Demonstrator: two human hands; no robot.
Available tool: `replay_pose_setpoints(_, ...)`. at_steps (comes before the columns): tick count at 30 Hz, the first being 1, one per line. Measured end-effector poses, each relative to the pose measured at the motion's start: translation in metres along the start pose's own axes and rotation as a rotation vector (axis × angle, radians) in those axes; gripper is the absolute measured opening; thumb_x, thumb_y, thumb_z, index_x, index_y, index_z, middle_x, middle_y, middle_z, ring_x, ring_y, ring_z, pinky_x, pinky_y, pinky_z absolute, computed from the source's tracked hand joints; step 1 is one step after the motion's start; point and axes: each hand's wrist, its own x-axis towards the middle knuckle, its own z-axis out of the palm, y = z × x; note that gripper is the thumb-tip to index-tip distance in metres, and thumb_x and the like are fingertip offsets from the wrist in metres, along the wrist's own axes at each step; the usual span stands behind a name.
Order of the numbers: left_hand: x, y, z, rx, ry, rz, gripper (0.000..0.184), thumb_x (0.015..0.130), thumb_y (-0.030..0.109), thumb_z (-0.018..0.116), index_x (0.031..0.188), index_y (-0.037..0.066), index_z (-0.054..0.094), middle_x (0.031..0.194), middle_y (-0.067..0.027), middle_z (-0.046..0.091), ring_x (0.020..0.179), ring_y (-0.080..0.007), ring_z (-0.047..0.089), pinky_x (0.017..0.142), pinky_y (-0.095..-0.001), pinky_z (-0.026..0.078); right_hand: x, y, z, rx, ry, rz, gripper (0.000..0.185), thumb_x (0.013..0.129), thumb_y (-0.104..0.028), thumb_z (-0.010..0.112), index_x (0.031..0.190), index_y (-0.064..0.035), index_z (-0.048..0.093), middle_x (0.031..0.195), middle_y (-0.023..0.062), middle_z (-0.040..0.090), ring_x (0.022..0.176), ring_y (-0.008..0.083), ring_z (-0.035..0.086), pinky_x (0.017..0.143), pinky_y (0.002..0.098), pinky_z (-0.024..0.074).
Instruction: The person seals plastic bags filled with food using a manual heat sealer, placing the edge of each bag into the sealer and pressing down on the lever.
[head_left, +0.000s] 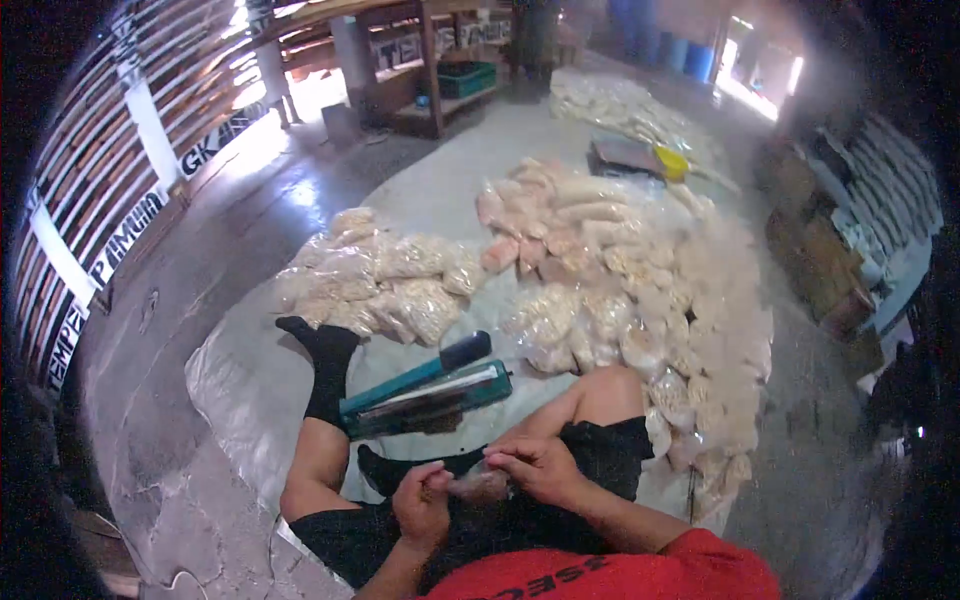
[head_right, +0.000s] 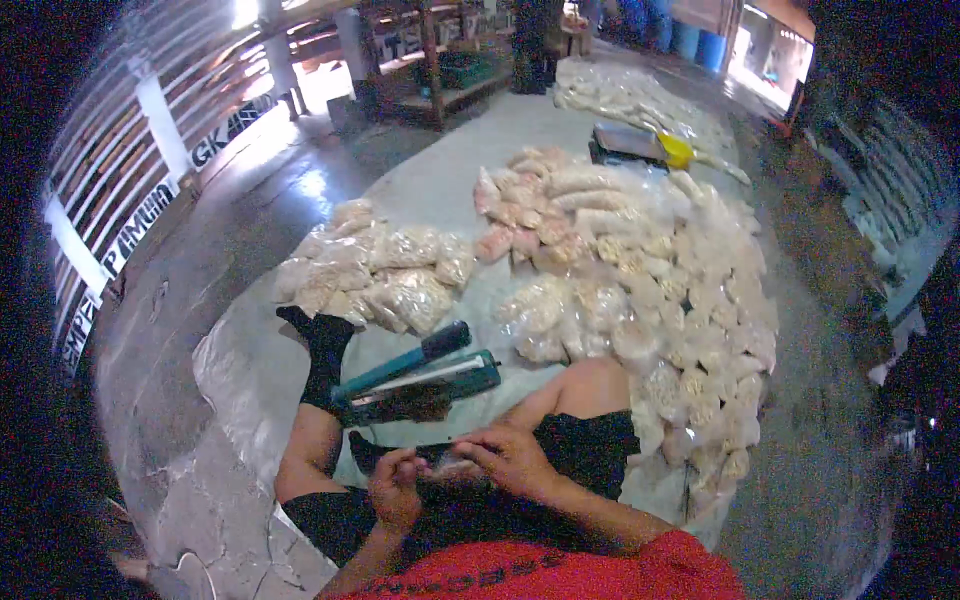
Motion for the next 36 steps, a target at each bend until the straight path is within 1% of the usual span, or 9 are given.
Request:
replay_pose_setpoints(4,0.014,0.024,0.001,0.220,-0.147,0.254,0.019,0.097,0.022,0.066,0.101,0.004,0.068,0.090,-0.0125,0.072,0.082,-0.0251,0.071,0.076,-0.0353,0.055,0.008,-0.015,-0.005,-0.092,-0.038,-0.068,0.023,0.094,-0.017,0.071,0.113,-0.0034,0.074,0.092,0.0065,0.075,0.082,0.0119,0.067,0.079,0.0280,0.0540)
replay_pose_setpoints(7,0.015,0.012,0.003,0.101,-0.062,0.022,0.016,0.094,0.018,0.068,0.098,0.003,0.068,0.090,-0.0114,0.072,0.081,-0.0242,0.070,0.076,-0.0357,0.054,0.015,-0.021,0.001,-0.156,-0.014,-0.094,0.018,0.095,-0.015,0.071,0.106,-0.0023,0.075,0.093,0.0058,0.075,0.083,0.0116,0.067,0.081,0.0289,0.0538)
replay_pose_setpoints(9,0.013,-0.002,0.002,0.234,0.008,0.134,0.015,0.093,0.017,0.070,0.096,0.003,0.069,0.088,-0.0101,0.071,0.080,-0.0215,0.069,0.074,-0.0350,0.054,0.022,0.003,0.022,0.282,0.155,0.013,0.025,0.097,-0.028,0.067,0.103,-0.0047,0.075,0.095,0.0080,0.076,0.089,0.0177,0.071,0.080,0.0345,0.0559)
replay_pose_setpoints(14,0.028,-0.006,-0.011,0.106,-0.097,-0.392,0.022,0.095,0.022,0.067,0.098,0.001,0.072,0.080,-0.0120,0.072,0.074,-0.0188,0.069,0.070,-0.0349,0.053,0.037,0.003,0.014,0.034,-0.049,0.234,0.026,0.097,-0.024,0.069,0.106,0.0001,0.072,0.093,0.0088,0.074,0.088,0.0154,0.069,0.082,0.0336,0.0567)
replay_pose_setpoints(15,0.036,0.001,-0.011,0.162,-0.026,-0.252,0.028,0.097,0.026,0.065,0.100,-0.001,0.071,0.080,-0.0115,0.071,0.072,-0.0162,0.068,0.068,-0.0329,0.053,0.044,0.005,0.019,0.182,-0.010,0.240,0.028,0.097,-0.025,0.068,0.105,0.0015,0.072,0.092,0.0089,0.074,0.086,0.0155,0.069,0.081,0.0330,0.0572)
replay_pose_setpoints(22,0.070,-0.052,0.017,-0.162,0.048,-0.483,0.024,0.097,0.023,0.064,0.098,0.001,0.071,0.079,-0.0063,0.068,0.067,-0.0162,0.064,0.063,-0.0334,0.054,0.100,0.091,0.052,0.504,0.210,0.315,0.033,0.099,-0.030,0.066,0.099,0.0026,0.071,0.086,0.0073,0.072,0.071,0.0138,0.068,0.067,0.0307,0.0567)
replay_pose_setpoints(24,0.079,-0.066,0.023,-0.336,0.085,-0.574,0.021,0.097,0.021,0.064,0.097,0.001,0.070,0.077,-0.0056,0.066,0.064,-0.0163,0.062,0.061,-0.0332,0.054,0.110,0.102,0.054,0.166,0.236,0.346,0.039,0.100,-0.037,0.064,0.095,0.0011,0.071,0.083,0.0057,0.070,0.064,0.0116,0.062,0.057,0.0284,0.0500)
replay_pose_setpoints(25,0.085,-0.070,0.025,-0.371,0.076,-0.580,0.018,0.096,0.019,0.065,0.097,0.002,0.068,0.076,-0.0047,0.063,0.062,-0.0155,0.061,0.059,-0.0324,0.054,0.114,0.096,0.058,0.345,0.246,0.394,0.043,0.100,-0.041,0.062,0.089,-0.0007,0.071,0.080,0.0050,0.070,0.060,0.0111,0.057,0.052,0.0275,0.0434)
replay_pose_setpoints(36,0.134,-0.121,0.044,-0.419,0.126,-0.719,0.014,0.094,0.018,0.066,0.091,0.005,0.065,0.070,-0.0027,0.059,0.058,-0.0150,0.058,0.053,-0.0333,0.048,0.143,0.124,0.074,0.459,0.247,0.479,0.024,0.100,-0.024,0.063,0.097,-0.0008,0.068,0.083,0.0042,0.068,0.067,0.0120,0.062,0.060,0.0275,0.0527)
